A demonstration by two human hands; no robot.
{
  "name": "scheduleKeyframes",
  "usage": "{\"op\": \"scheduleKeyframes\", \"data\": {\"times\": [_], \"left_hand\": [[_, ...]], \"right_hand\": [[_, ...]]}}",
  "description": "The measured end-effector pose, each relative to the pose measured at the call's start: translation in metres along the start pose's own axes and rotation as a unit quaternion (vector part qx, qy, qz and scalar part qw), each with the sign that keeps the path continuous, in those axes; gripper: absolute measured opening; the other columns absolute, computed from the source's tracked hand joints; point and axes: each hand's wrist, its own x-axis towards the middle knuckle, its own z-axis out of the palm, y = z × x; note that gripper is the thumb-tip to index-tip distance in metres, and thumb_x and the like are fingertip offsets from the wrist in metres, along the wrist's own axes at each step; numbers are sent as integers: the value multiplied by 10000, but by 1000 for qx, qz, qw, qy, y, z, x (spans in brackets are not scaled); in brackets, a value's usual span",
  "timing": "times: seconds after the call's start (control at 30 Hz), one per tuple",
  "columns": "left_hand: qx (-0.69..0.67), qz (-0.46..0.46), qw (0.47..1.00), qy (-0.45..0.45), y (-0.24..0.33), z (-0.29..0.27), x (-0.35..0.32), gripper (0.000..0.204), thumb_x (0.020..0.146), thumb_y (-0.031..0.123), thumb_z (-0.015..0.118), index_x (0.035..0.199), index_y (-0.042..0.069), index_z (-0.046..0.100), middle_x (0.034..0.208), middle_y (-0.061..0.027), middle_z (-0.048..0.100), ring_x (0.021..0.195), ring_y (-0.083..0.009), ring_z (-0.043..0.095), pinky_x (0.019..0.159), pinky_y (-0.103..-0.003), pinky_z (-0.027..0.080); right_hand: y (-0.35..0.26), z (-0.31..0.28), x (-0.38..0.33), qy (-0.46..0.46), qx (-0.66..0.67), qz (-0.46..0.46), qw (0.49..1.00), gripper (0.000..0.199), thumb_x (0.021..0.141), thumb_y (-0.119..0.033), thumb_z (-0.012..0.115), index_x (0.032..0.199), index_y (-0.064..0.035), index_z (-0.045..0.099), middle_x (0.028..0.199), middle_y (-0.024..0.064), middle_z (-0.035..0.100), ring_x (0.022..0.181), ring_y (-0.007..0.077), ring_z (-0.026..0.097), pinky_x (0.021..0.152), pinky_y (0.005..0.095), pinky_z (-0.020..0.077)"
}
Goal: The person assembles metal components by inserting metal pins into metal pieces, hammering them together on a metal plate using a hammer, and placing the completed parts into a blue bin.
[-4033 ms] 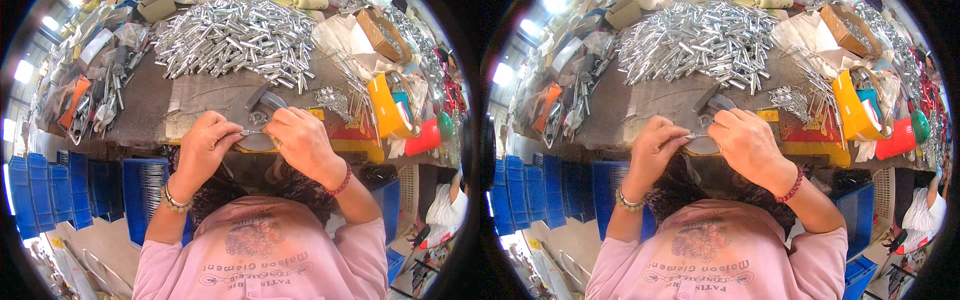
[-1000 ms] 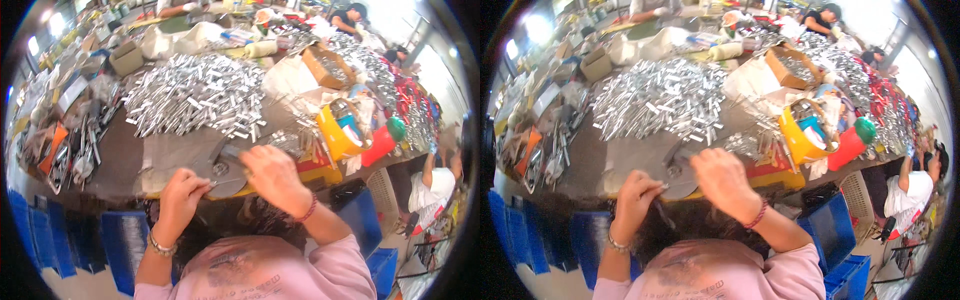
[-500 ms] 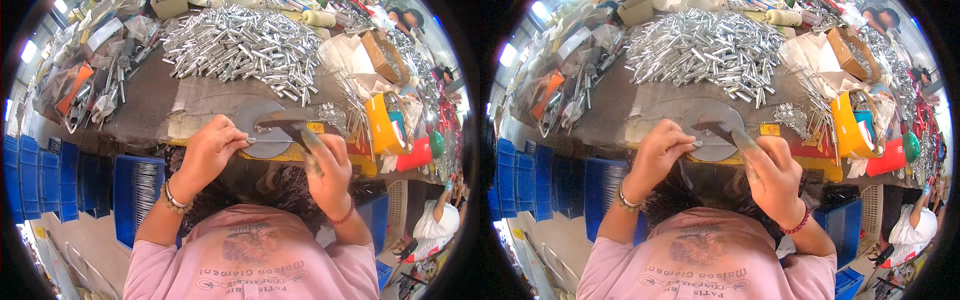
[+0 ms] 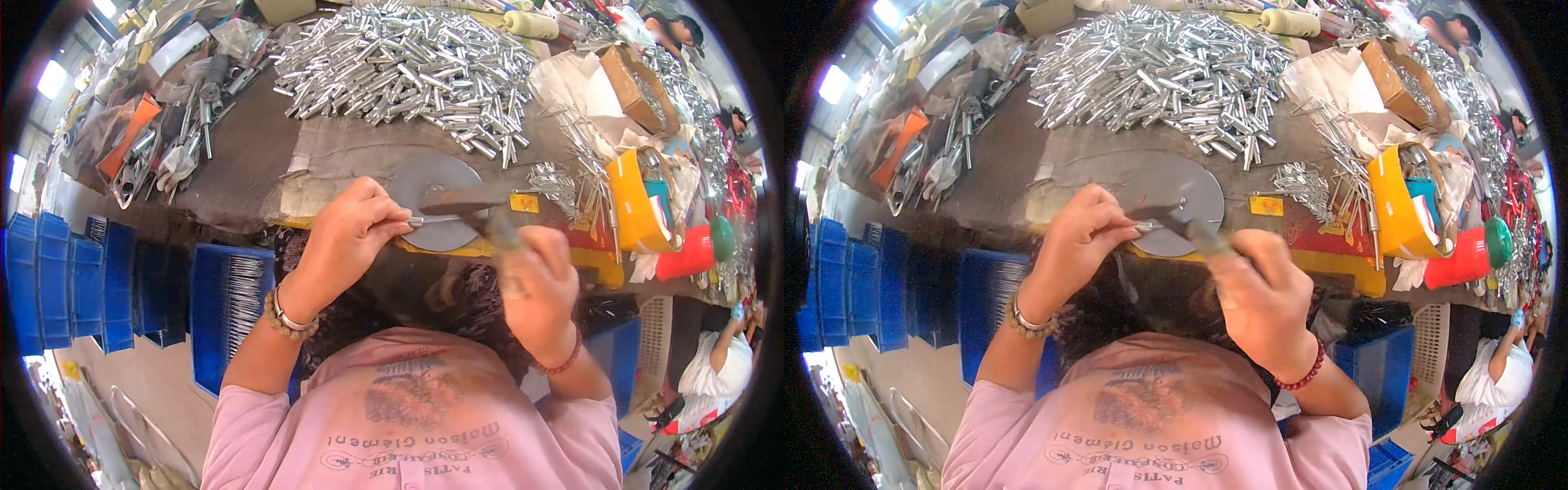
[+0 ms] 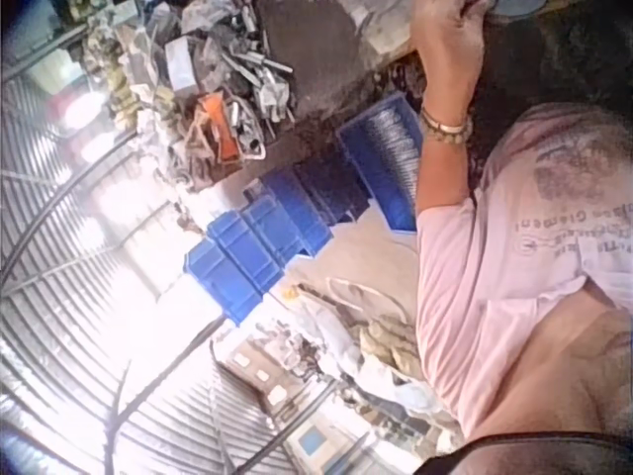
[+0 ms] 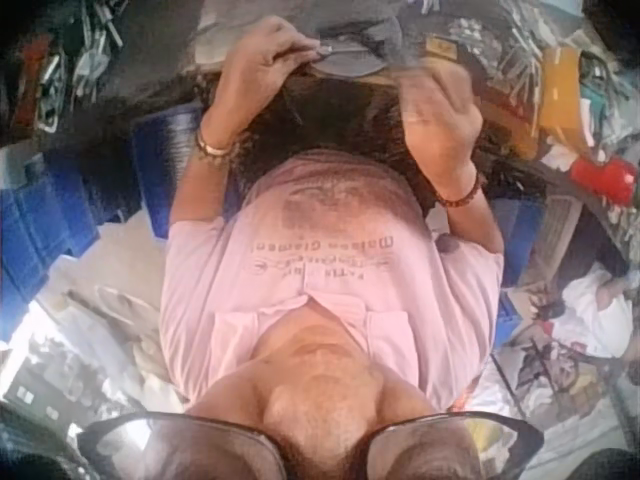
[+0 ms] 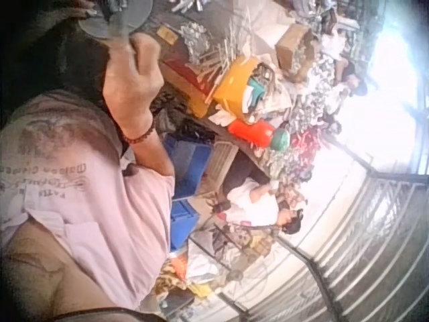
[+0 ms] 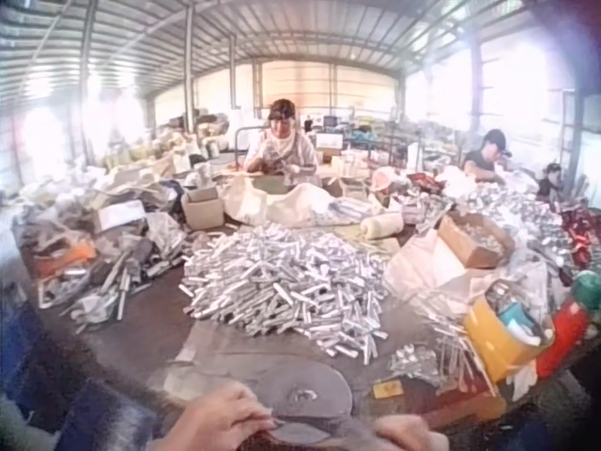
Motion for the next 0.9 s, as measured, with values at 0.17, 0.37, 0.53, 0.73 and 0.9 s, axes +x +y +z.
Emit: {"op": "scheduleKeyframes", "data": {"times": [0.17, 0.37, 0.53, 0.73, 0.9], "left_hand": [[-11, -4, 1000, 14, -3, 4, 1, 161, 889, 9, 861, 1035, 28, 796, 960, -85, 662, 864, -253, 668, 757, -347, 530], [2, -7, 1000, -1, -1, -1, 1, 153, 887, 29, 865, 1028, 43, 809, 960, -95, 682, 860, -287, 703, 751, -375, 555], [12, 5, 1000, 1, -1, -2, 0, 151, 894, 44, 864, 1039, 49, 822, 964, -85, 679, 853, -272, 700, 747, -364, 549], [10, 21, 999, 46, 2, 9, -11, 195, 891, 42, 866, 1083, 68, 838, 965, -90, 671, 855, -260, 693, 755, -364, 554], [-105, -69, 978, 164, 10, 35, -44, 401, 1006, 35, 776, 1403, 76, 735, 1056, -81, 760, 848, -155, 697, 708, -287, 558]], "right_hand": [[17, 6, -6, -101, -92, -26, 990, 427, 853, 14, 763, 1252, -134, 796, 1022, 95, 649, 776, 313, 696, 668, 420, 571], [27, 4, 22, -112, -51, 46, 991, 405, 837, 12, 776, 1226, -99, 790, 1043, 103, 655, 937, 333, 702, 772, 430, 572], [16, 10, 25, -162, -169, -27, 972, 239, 820, -86, 838, 1032, -85, 728, 1080, 80, 645, 1093, 313, 658, 927, 473, 546], [-2, 22, 1, -176, -80, 99, 976, 183, 871, -71, 806, 1003, -68, 678, 875, 132, 669, 734, 357, 687, 688, 476, 564], [-7, 24, -1, -295, 219, 334, 868, 215, 973, -88, 783, 1160, -20, 702, 760, 89, 668, 640, 198, 624, 616, 368, 496]]}}
